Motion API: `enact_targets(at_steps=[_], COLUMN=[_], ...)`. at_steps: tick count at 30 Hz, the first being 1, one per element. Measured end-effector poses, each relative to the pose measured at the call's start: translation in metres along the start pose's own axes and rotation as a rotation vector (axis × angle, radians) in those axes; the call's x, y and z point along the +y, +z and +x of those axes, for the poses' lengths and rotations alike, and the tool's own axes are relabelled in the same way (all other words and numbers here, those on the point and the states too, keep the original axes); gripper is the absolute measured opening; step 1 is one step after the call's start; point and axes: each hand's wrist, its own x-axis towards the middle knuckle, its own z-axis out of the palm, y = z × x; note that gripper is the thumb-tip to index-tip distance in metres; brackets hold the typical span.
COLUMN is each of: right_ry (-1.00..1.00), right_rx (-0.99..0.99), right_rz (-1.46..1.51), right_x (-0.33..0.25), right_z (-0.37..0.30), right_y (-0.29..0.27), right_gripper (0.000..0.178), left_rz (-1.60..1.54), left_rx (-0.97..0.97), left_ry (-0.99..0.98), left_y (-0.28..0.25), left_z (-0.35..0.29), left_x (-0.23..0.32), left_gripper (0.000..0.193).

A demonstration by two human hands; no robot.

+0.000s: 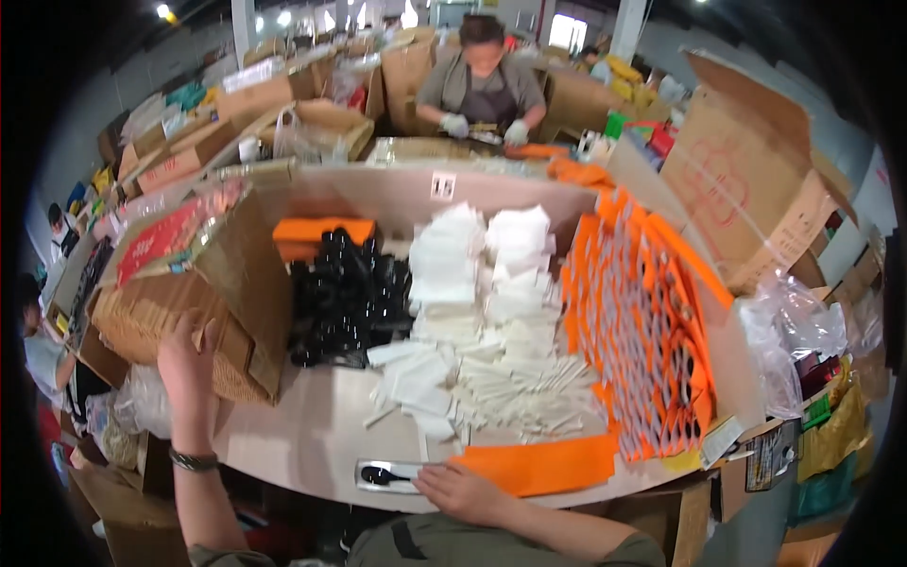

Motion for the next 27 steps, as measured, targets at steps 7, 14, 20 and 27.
enact_targets(at_steps=[7,14,20,27], right_ry=[0.050,0.189,0.225,0.247], right_rx=[0.074,-0.058,-0.145,-0.236], right_rz=[0.003,0.090,0.084,0.016], right_x=[-0.006,0.004,0.002,-0.003], right_z=[-0.005,-0.012,-0.009,-0.011], right_y=[0.014,-0.020,-0.027,-0.038], right_gripper=[0.032,0.045,0.056,0.058], left_rz=[0.224,-0.053,-0.859,-0.676], left_rx=[-0.415,-0.139,-0.351,-1.059], left_ry=[0.031,0.032,-0.662,-0.282], left_y=[0.035,-0.005,0.020,0.031], left_z=[0.039,0.031,-0.191,-0.175], left_x=[-0.070,-0.085,-0.063,0.027], left_gripper=[0.029,0.021,0.016,0.008])
